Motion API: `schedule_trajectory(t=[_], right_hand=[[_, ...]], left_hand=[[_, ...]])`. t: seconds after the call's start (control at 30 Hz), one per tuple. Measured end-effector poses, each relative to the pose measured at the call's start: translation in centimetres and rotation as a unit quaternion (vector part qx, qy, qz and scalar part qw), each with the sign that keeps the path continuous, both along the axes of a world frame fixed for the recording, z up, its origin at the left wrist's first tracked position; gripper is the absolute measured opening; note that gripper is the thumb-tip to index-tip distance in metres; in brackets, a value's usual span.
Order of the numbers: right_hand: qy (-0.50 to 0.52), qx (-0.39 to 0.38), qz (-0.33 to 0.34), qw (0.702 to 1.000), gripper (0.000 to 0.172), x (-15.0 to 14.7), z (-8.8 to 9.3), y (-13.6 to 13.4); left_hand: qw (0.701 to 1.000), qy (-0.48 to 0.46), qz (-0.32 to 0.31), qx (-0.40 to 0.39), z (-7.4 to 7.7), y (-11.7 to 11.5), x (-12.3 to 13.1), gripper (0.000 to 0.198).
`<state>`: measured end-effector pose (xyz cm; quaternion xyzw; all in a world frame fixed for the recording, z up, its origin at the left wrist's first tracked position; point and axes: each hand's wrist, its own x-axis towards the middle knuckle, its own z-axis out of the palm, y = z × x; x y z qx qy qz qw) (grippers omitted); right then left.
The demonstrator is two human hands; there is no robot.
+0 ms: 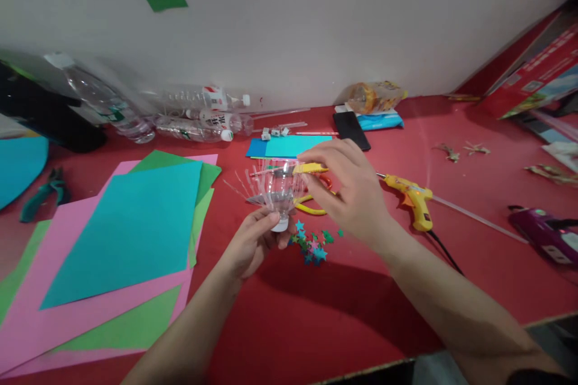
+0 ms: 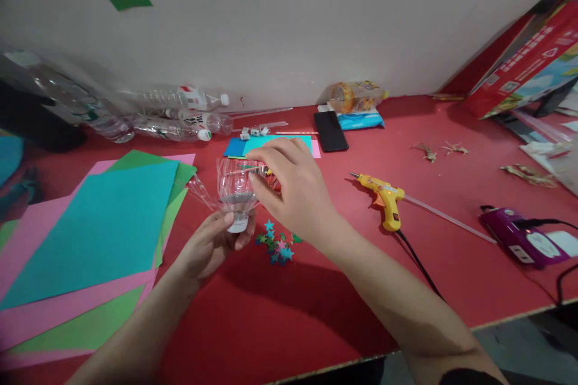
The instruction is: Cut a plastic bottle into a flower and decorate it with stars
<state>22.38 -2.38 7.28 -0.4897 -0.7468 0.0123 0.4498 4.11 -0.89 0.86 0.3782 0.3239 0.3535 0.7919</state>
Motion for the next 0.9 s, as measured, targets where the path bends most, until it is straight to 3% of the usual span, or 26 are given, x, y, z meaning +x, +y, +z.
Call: schedule_trajectory(t=[0.6,0.9], right_hand=[[-0.044,-0.015,0.024,0.999,0.016,0.38,-0.17,0.44],[-0.005,-0.048,0.015,0.999,0.013,0.09,-0.17,0.42]], left_hand=[[1.0,0.009,-0.025,0.002,-0.22,0.08,0.03,0.027],[0.999,0.015,-0.05,0.003,-0.46,-0.01,-0.05,0.028]])
